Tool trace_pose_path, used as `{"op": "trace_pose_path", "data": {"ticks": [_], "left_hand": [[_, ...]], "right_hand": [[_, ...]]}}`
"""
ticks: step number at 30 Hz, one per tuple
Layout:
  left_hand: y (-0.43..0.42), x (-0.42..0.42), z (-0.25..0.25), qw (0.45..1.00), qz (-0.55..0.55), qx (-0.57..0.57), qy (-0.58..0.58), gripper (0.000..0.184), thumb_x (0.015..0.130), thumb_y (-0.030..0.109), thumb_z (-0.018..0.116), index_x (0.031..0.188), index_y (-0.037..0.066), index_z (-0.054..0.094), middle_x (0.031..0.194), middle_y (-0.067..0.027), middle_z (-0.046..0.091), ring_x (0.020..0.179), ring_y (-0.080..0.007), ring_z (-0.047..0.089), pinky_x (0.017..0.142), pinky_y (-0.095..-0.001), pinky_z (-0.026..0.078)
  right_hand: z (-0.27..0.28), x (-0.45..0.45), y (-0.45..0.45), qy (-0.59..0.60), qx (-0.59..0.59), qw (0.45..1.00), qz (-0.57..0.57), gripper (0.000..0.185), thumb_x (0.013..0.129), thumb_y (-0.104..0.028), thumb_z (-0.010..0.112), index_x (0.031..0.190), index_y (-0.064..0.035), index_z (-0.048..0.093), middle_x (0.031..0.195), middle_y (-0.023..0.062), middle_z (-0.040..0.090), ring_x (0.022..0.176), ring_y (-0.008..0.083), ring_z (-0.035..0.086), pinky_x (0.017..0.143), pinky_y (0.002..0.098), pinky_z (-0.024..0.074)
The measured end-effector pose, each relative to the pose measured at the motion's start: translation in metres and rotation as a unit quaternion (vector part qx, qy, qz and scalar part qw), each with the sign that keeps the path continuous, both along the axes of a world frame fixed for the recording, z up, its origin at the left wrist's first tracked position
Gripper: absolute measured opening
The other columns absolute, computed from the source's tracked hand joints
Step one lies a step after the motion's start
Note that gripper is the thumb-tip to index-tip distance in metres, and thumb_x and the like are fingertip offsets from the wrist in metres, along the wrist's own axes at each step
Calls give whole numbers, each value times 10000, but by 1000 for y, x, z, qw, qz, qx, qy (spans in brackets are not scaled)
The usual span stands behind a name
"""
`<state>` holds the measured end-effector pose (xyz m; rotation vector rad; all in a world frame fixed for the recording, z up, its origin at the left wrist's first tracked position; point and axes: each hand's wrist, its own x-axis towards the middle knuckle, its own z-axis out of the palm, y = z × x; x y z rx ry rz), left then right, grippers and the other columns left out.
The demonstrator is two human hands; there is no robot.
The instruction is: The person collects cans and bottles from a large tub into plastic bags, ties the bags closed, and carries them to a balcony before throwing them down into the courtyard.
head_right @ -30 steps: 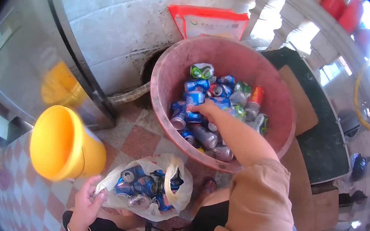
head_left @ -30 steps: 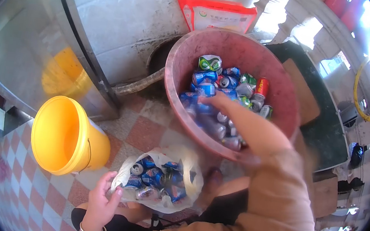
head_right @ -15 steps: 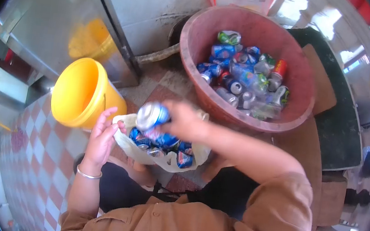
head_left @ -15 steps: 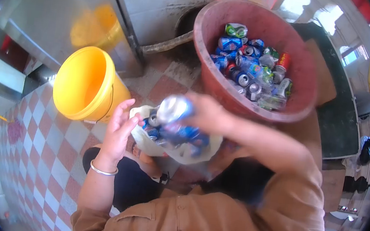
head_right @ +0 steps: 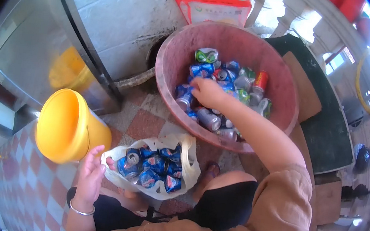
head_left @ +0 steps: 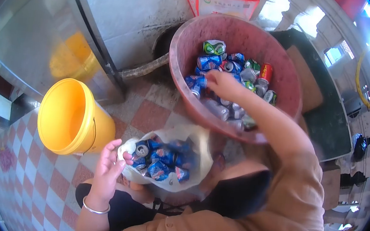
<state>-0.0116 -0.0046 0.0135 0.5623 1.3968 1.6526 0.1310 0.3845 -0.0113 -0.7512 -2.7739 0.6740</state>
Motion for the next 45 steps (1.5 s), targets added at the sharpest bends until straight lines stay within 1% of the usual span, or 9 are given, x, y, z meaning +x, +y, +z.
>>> {"op": "trace_pose_path", "data": {"ticks": [6,12,18,24,32,34,38,41,45], "left_hand": [[6,-5,3,999,23,-43,-24,513,824,2,468,1319,41,336,962,-82,566,906,-169,538,883,-318,419],[7,-15,4,998,43,-41,-34,523,823,40,495,1320,37,334,928,-83,578,901,-170,538,878,-320,413],[-1,-15,3,999,27,-37,-2,518,830,28,485,1324,35,332,942,-83,575,896,-170,538,875,-319,416],[-10,-13,0,999,17,-22,24,513,852,31,481,1342,49,326,960,-77,569,913,-159,531,879,-308,417],[-14,-5,-1,1000,8,0,24,448,904,82,482,1333,73,355,980,-73,559,944,-153,529,881,-301,419],[-14,-5,-4,1000,9,6,25,443,908,79,477,1334,74,355,985,-76,559,940,-158,535,874,-298,427],[-17,-11,-9,1000,24,13,9,439,912,74,472,1336,72,356,995,-85,565,937,-164,544,870,-299,440],[-21,-13,-13,1000,29,10,3,434,914,68,464,1335,72,359,1003,-94,572,940,-164,544,875,-305,443],[-21,-13,-12,999,38,10,5,430,914,58,451,1335,70,362,1001,-101,576,942,-165,543,874,-306,442]], "right_hand": [[-157,-22,78,-320,17,946,57,259,781,-242,606,951,-50,641,979,165,649,943,325,611,794,416,479],[-113,-5,63,-396,136,901,-112,468,772,-320,674,1139,-52,564,1145,117,608,1075,293,578,838,437,475],[-117,18,84,-353,33,901,-249,629,664,-185,760,1194,0,476,1129,168,590,1067,305,576,888,421,462],[-2,20,45,166,-464,863,-110,696,648,-72,754,1255,19,425,1179,145,564,1081,258,552,963,407,423],[79,19,-102,277,-725,621,113,971,659,-433,791,1378,-17,289,1352,159,434,1241,295,436,1061,430,327],[73,12,-134,255,-721,637,96,953,649,-427,803,1362,-17,322,1298,143,484,1200,273,477,1038,419,357],[44,4,-184,153,-559,812,64,651,652,-204,822,1188,-10,508,1099,70,607,1040,209,570,968,363,417],[3,2,-193,15,-339,933,117,536,624,-173,817,1083,-23,584,1022,137,643,984,259,607,887,344,453],[-19,0,-200,-58,-236,965,100,445,633,-120,773,1039,-56,604,963,196,639,947,357,602,832,399,464]]}}
